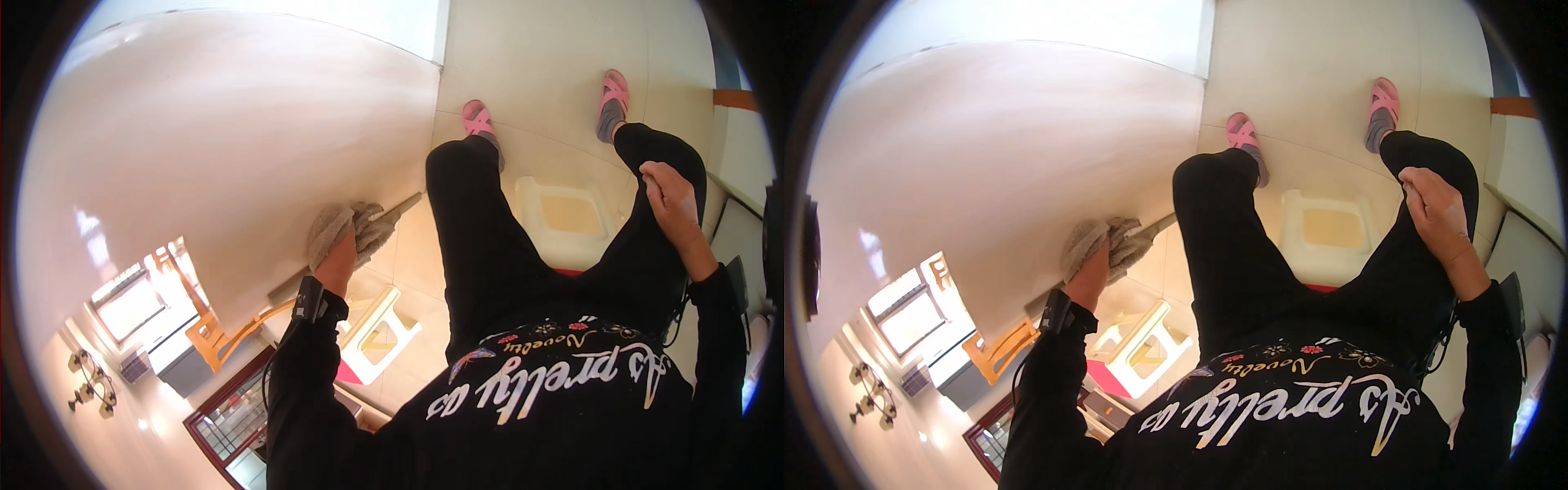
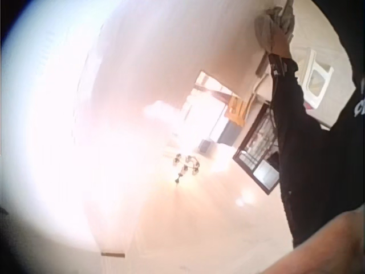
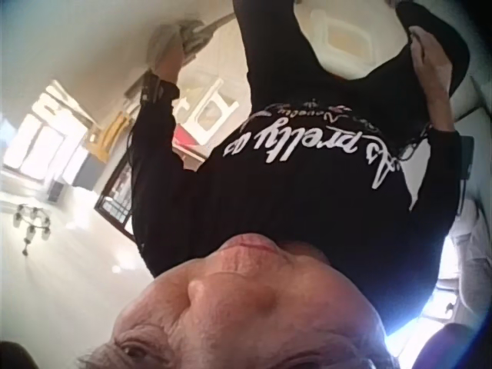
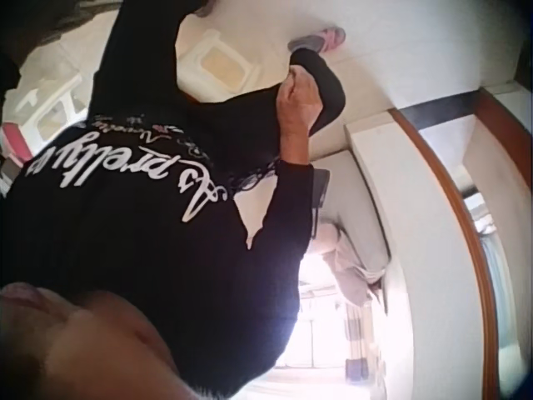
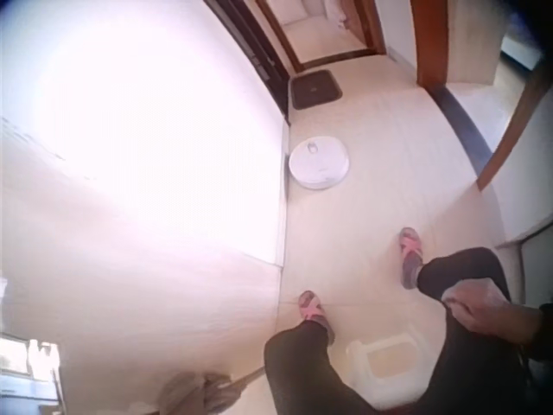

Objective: Cleaning the surfaces of white shelving units and a wooden door with a cloth.

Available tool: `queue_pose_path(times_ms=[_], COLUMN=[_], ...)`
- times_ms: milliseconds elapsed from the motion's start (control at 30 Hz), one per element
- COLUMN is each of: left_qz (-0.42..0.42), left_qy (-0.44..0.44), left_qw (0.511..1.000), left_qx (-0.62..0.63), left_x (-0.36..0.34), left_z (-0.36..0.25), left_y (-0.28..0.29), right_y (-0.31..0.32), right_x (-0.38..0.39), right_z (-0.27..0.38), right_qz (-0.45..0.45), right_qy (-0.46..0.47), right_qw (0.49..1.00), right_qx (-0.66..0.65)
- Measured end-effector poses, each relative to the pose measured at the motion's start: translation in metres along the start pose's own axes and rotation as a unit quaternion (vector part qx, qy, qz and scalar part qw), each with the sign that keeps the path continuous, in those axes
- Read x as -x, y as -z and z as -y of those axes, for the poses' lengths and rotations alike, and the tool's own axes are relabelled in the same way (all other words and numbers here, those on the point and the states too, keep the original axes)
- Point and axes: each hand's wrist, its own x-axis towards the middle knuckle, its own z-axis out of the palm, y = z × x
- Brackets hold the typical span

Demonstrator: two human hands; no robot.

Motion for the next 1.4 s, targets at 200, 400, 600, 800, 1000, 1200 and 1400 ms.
queue_pose_path(times_ms=[200,400,600,800,1000,1200,1400], left_qz=[-0.083,-0.057,0.113,0.078,-0.428,-0.497,-0.513], left_qy=[-0.090,-0.132,-0.194,-0.115,-0.199,-0.151,-0.133], left_qw=[0.967,0.933,0.914,0.947,0.843,0.835,0.823], left_qx=[-0.223,0.329,0.339,0.290,0.259,-0.181,-0.204], left_x=[0.046,0.092,0.140,0.148,0.157,0.073,0.074], left_z=[0.039,-0.069,-0.148,-0.115,-0.112,-0.037,-0.036], left_y=[0.012,0.027,0.006,0.026,0.164,0.215,0.188], right_y=[-0.016,-0.080,-0.127,-0.091,-0.085,-0.107,-0.136], right_x=[0.006,-0.014,-0.007,-0.014,-0.050,-0.032,-0.023], right_z=[0.002,0.094,0.217,0.233,0.251,0.272,0.241], right_qz=[-0.017,0.170,0.091,0.282,0.365,0.414,0.402], right_qy=[0.026,0.010,0.044,-0.126,-0.199,-0.182,-0.201], right_qw=[1.000,0.919,0.789,0.613,0.615,0.617,0.705], right_qx=[-0.004,-0.355,-0.606,-0.727,-0.670,-0.644,-0.549])
